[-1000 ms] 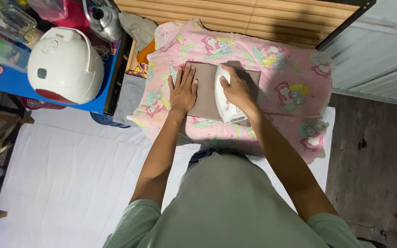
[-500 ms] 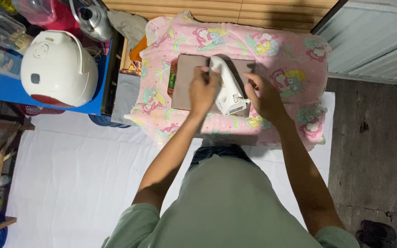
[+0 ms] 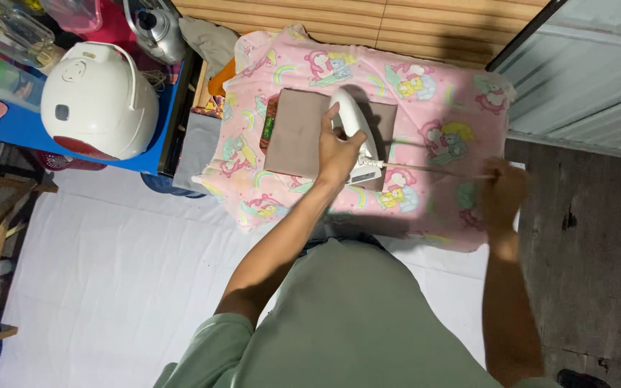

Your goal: Ironing and folding pieces of clothing on a flat surface.

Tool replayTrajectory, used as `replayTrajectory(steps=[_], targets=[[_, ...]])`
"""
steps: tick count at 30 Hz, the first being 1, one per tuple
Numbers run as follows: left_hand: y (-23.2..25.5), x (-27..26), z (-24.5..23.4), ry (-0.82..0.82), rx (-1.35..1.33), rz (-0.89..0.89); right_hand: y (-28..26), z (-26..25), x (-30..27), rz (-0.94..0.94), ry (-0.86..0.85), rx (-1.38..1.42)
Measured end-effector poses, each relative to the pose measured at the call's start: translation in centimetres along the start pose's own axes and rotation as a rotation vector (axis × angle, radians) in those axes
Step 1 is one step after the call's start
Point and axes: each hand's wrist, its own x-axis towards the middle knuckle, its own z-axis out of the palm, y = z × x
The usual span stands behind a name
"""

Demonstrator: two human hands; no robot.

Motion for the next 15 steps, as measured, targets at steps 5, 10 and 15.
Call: replayTrajectory(steps=[5, 10, 15], targets=[[3.0, 0.1, -2.1, -0.052, -0.155, 0.286, 6.3, -0.4, 0.5, 0.188, 0.106, 0.153], [7.9, -0.3, -7.5, -0.139, -0.091, 0.438, 5.6, 0.5, 2.4, 0.36, 0.129, 0.313], [6.1, 1.0, -11.6, -0.146, 0.11, 0.315, -2.0, 5.1, 4.4, -0.093, 0.019, -0.024]])
